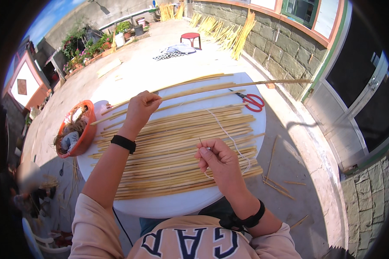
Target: The person weaves together thin straw or bamboo sticks using white thread. The person repeatedly loops the thread around individual sticks to secure them into a flat mat, occasionally using shears to trim the ends.
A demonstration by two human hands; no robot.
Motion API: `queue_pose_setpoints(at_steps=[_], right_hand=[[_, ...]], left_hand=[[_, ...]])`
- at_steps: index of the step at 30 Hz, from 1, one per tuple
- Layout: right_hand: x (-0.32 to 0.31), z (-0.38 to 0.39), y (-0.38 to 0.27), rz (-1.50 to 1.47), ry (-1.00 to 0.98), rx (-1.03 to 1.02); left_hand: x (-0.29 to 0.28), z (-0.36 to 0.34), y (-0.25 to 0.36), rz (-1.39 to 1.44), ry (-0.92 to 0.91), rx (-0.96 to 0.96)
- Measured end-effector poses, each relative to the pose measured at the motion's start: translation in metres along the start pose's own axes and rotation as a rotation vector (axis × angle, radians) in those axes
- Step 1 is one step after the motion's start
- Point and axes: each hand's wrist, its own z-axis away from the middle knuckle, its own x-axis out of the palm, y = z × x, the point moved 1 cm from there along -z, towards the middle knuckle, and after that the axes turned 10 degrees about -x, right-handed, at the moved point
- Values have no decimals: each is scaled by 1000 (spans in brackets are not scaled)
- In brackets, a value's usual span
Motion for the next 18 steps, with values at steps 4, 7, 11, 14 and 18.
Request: queue_pose_setpoints(at_steps=[4,7,11,14,18], right_hand=[[12,-7,-3,-74,-28,23],[21,-5,-5,-34,-43,73],[27,0,-2,-1,-47,64],[26,3,1,26,-45,82],[24,10,1,97,-56,117]], left_hand=[[-5,19,34,5,23,128],[-6,36,54,-9,23,160],[-7,49,68,13,63,213],[-6,56,71,38,72,193],[1,69,73,29,67,183]])
